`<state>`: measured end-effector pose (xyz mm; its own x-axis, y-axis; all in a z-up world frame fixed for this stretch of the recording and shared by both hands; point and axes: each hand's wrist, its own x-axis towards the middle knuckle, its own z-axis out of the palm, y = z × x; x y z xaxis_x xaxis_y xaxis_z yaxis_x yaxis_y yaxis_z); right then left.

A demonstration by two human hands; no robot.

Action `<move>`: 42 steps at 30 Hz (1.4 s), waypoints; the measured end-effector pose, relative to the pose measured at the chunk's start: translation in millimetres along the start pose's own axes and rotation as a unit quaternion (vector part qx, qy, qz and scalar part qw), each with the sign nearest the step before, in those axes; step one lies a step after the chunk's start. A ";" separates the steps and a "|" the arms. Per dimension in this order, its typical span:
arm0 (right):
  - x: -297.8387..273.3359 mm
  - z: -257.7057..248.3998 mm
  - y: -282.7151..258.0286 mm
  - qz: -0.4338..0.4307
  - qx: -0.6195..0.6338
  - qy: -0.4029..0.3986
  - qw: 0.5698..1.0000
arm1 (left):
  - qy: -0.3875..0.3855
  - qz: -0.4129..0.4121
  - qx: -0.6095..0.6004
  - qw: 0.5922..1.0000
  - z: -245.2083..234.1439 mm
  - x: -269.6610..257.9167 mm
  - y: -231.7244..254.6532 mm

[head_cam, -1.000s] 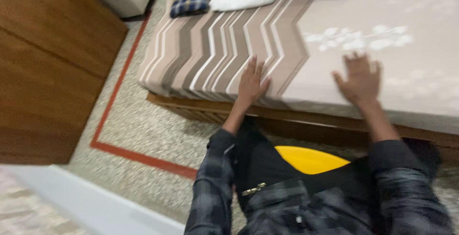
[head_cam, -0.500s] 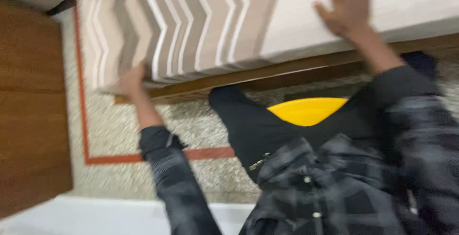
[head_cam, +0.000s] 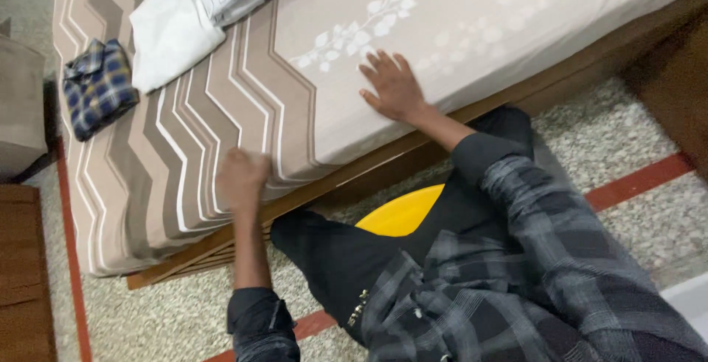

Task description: Arrange folded clothes on a bed and smooth out the bedsheet.

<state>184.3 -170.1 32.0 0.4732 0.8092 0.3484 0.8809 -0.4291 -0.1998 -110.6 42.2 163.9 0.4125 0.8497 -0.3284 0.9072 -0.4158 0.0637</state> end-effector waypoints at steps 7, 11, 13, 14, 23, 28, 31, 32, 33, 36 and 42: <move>-52.6 -19.7 -0.1 -0.040 -0.019 0.030 0.999 | 0.183 0.146 -0.093 0.968 72.9 34.0 80.0; -81.4 -13.3 7.1 -0.049 0.009 0.114 0.992 | 0.234 0.177 -0.056 0.954 120.9 59.8 84.5; -87.3 -9.9 8.2 -0.046 0.019 0.139 0.989 | 0.303 0.208 -0.058 0.928 131.5 66.4 80.6; -91.0 -8.7 7.6 -0.039 0.030 0.145 0.988 | 0.293 0.207 -0.065 0.931 132.4 63.3 79.6; -92.2 -10.7 7.7 -0.032 0.058 0.162 0.985 | 0.291 0.217 -0.078 0.929 131.7 57.1 77.2; -92.7 -10.5 7.7 -0.028 0.039 0.143 0.989 | 0.318 0.231 -0.087 0.915 137.1 58.8 76.4; -92.3 -13.3 6.0 -0.031 0.047 0.149 0.987 | 0.301 0.212 -0.098 0.925 133.2 55.2 77.3; -91.9 -14.3 6.0 -0.029 0.049 0.144 0.988 | 0.308 0.215 -0.091 0.923 134.8 58.4 77.2; -90.9 -14.6 4.3 -0.028 0.053 0.139 0.988 | 0.315 0.215 -0.084 0.921 135.8 61.3 74.9; -90.2 -12.6 2.7 -0.033 0.036 0.139 0.989 | 0.296 0.189 -0.049 0.935 143.5 66.3 69.7; -89.7 -12.8 1.3 -0.032 0.056 0.158 0.985 | 0.376 0.193 -0.089 0.902 182.3 4.9 64.5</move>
<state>143.1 -248.4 12.2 0.4121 0.6602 0.6279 0.9107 -0.3192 -0.2621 -65.1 -39.5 -5.4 0.5791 0.6603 0.4781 0.6554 -0.7259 0.2087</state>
